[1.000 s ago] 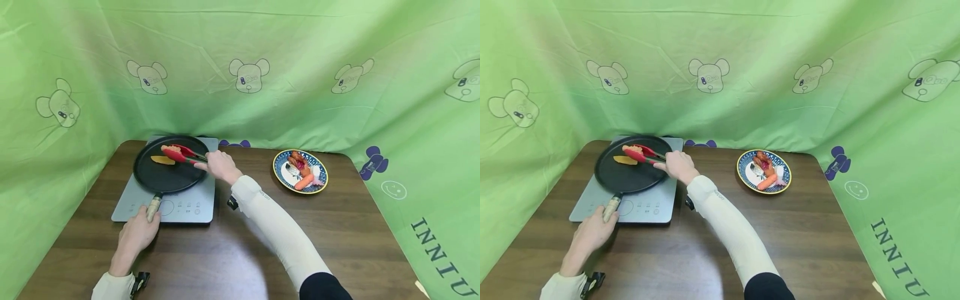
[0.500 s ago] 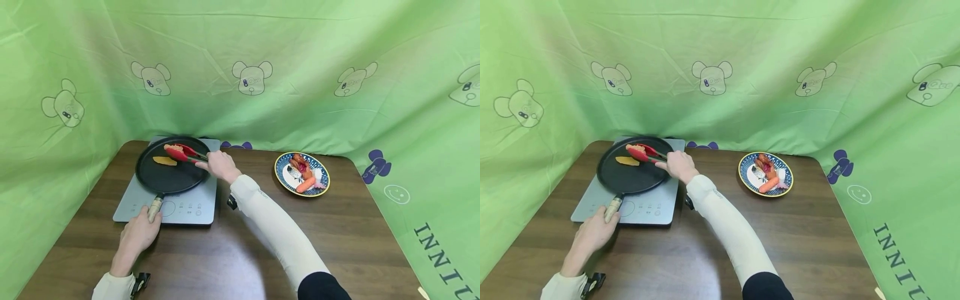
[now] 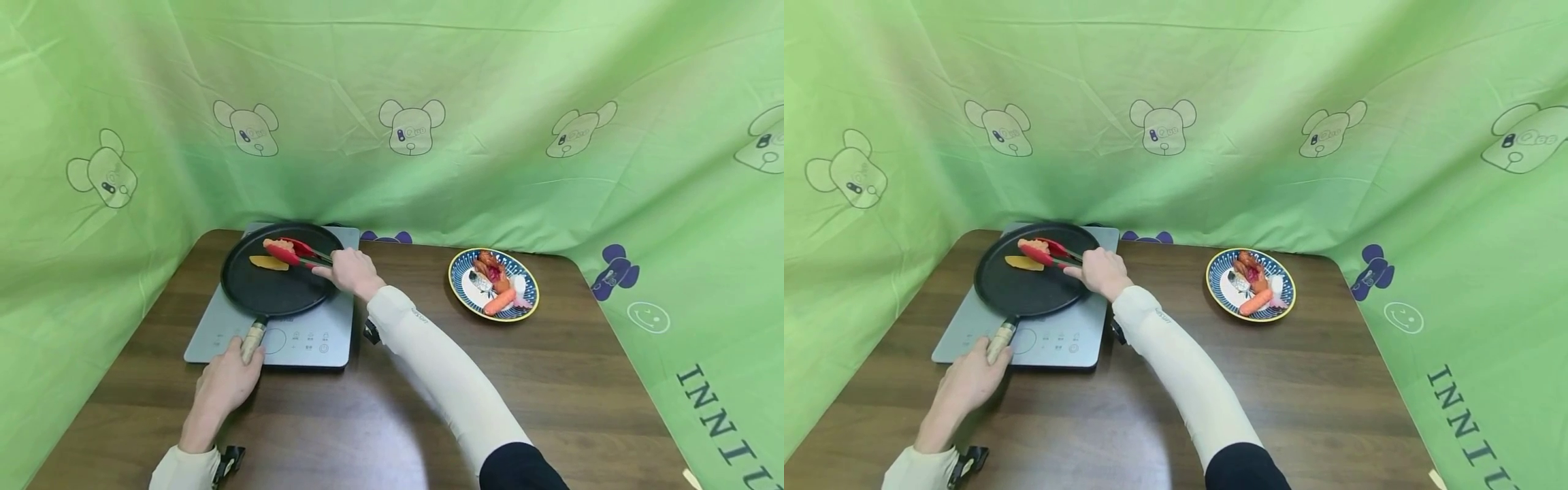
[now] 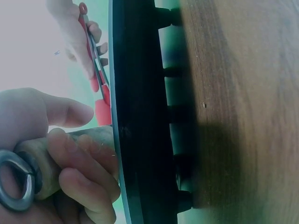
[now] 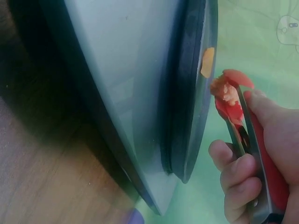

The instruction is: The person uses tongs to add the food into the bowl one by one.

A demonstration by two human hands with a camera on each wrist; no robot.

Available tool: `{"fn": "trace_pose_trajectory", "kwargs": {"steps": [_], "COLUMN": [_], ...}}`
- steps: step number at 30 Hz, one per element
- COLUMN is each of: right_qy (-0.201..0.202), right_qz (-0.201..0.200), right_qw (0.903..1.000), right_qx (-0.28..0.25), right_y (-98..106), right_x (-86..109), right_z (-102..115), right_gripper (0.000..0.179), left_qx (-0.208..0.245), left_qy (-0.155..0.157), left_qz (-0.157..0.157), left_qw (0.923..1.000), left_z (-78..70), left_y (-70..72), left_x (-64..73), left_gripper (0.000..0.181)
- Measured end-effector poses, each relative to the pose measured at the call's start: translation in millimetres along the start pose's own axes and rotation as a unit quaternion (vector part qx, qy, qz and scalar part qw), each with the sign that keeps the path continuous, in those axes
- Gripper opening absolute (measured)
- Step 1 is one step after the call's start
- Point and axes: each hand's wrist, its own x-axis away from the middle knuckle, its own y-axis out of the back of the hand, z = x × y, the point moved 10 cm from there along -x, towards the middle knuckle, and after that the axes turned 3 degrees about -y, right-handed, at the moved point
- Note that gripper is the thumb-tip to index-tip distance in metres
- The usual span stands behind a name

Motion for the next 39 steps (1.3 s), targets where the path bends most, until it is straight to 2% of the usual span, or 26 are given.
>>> {"fn": "trace_pose_trajectory", "kwargs": {"steps": [16,23,32,39], "right_qy": [-0.015,-0.025,-0.012,-0.034], "right_qz": [-0.006,-0.026,-0.033,-0.036], "right_qw": [0.9998,0.9993,0.9994,0.9986], "right_qx": [-0.01,-0.01,-0.006,-0.017], "right_y": [-1.2,7.6,18.6,25.7], "right_x": [3.4,3.0,5.6,12.7], "right_z": [-5.7,-7.5,-4.3,-24.7], "right_gripper": [0.052,0.056,0.06,0.058], "left_qx": [0.0,0.001,-0.002,0.001], "left_qy": [-0.002,-0.003,-0.006,-0.007], "left_qz": [0.003,0.002,0.0,-0.001], "left_qw": [1.0,1.0,1.0,1.0], "left_z": [-0.7,-2.3,0.2,2.3], "left_y": [-3.3,-4.0,-1.9,-0.2], "left_x": [0.5,-0.3,-1.1,-1.2], "left_gripper": [0.054,0.055,0.055,0.058]}}
